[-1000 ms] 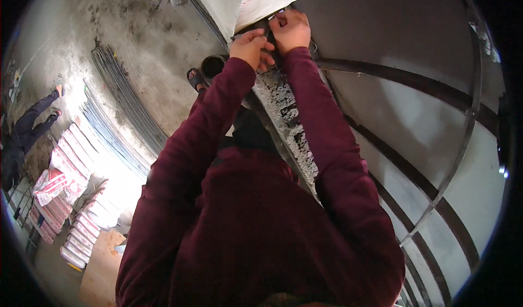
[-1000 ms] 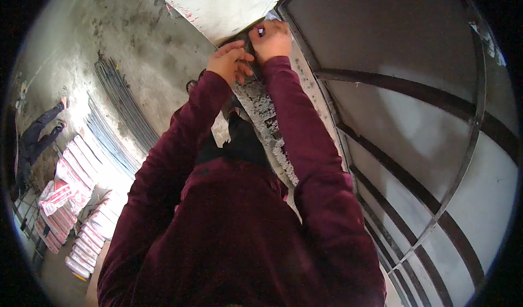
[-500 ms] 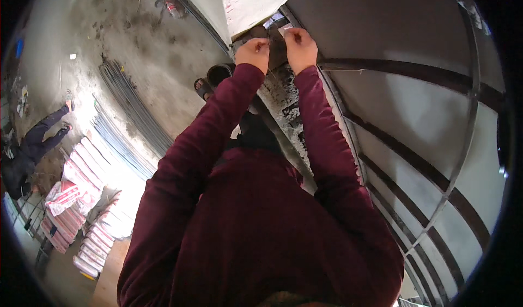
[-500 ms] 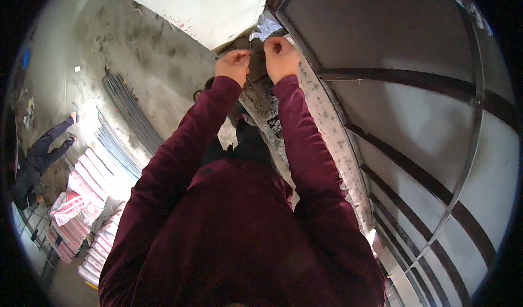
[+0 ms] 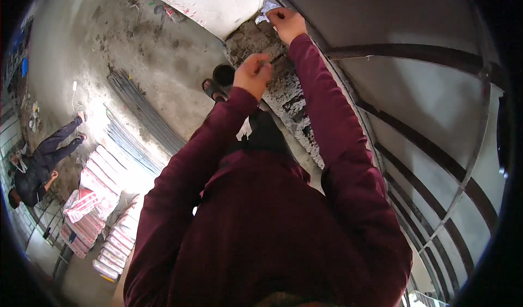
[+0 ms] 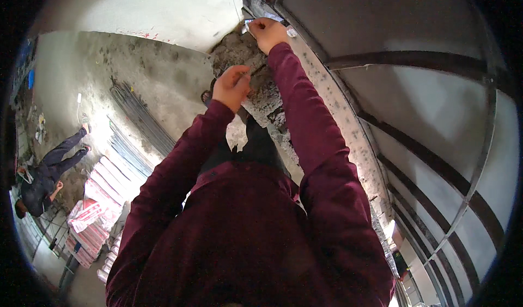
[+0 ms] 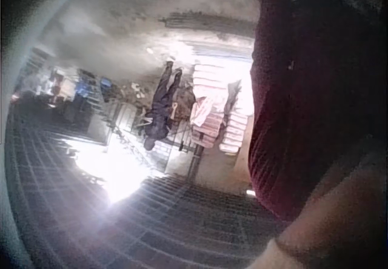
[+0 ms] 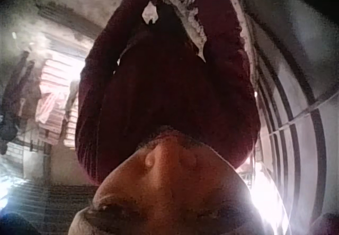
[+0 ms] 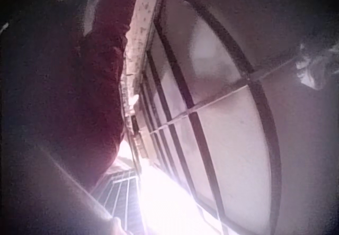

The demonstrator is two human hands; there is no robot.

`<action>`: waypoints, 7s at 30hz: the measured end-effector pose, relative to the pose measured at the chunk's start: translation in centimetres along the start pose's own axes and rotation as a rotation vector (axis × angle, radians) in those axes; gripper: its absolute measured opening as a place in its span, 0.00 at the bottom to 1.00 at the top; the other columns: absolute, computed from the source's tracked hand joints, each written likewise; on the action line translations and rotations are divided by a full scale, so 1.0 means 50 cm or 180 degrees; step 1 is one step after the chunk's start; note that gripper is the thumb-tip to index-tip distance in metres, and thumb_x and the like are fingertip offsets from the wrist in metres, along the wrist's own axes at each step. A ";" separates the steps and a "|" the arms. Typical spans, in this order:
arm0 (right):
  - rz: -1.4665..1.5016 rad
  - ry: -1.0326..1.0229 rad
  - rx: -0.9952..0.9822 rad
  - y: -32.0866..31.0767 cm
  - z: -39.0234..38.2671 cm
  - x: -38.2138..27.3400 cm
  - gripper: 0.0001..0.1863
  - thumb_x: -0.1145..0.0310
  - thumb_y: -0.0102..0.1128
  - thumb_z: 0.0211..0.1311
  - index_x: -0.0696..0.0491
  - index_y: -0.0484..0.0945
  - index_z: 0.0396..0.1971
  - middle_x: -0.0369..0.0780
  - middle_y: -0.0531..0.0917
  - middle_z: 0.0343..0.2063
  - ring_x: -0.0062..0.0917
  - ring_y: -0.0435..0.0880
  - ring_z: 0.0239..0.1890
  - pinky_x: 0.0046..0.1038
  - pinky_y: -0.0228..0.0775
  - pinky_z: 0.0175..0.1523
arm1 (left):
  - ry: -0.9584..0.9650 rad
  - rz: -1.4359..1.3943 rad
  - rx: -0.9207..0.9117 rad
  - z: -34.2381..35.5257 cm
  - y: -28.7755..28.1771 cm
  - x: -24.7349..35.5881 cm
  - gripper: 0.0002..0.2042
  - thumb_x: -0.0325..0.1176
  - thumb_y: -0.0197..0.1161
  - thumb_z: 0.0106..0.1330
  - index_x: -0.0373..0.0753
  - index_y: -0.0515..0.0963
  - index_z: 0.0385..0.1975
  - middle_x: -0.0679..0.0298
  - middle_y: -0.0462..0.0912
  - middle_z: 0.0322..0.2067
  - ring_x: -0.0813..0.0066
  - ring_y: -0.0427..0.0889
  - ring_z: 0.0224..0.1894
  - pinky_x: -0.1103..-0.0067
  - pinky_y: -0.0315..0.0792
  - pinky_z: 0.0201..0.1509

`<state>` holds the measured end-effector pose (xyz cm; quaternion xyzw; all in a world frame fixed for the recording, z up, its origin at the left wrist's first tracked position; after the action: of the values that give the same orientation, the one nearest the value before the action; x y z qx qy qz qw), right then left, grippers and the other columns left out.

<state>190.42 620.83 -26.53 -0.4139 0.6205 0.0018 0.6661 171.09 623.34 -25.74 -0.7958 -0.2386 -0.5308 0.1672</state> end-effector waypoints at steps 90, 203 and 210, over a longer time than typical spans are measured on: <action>-0.1136 -0.0776 -0.0634 0.028 -0.090 -0.142 0.10 0.65 0.50 0.53 0.50 0.77 0.33 0.44 0.81 0.22 0.38 0.80 0.25 0.36 0.73 0.32 | 0.4601 0.3381 0.2959 -0.136 -0.140 0.676 0.26 0.40 0.51 0.63 0.34 0.55 0.58 0.48 0.60 0.57 0.55 0.59 0.60 0.63 0.53 0.62; 0.3420 0.1096 -0.0444 -0.088 -0.008 -0.076 0.10 0.65 0.43 0.63 0.53 0.71 0.37 0.39 0.76 0.43 0.30 0.73 0.50 0.29 0.64 0.48 | -0.0744 -0.1909 0.0849 0.180 0.024 0.028 0.18 0.28 0.50 0.58 0.33 0.68 0.49 0.49 0.78 0.32 0.62 0.80 0.20 0.72 0.74 0.19; 0.3470 0.1079 -0.0378 -0.095 -0.021 -0.064 0.09 0.65 0.45 0.62 0.52 0.71 0.36 0.38 0.77 0.40 0.28 0.75 0.47 0.29 0.63 0.49 | -0.1133 -0.2686 0.1111 0.212 0.046 -0.022 0.11 0.29 0.49 0.59 0.34 0.71 0.40 0.52 0.78 0.28 0.62 0.79 0.16 0.72 0.74 0.15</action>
<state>191.26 618.78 -21.16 -0.0653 0.8412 0.3135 0.4358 180.10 626.72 -30.80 -0.6681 -0.6506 -0.3601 0.0251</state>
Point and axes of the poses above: each hand's wrist, its own z-axis towards the middle knuckle, its own y-axis out of the palm, x = y × z, the point moved 10 cm from there along z, towards the middle knuckle
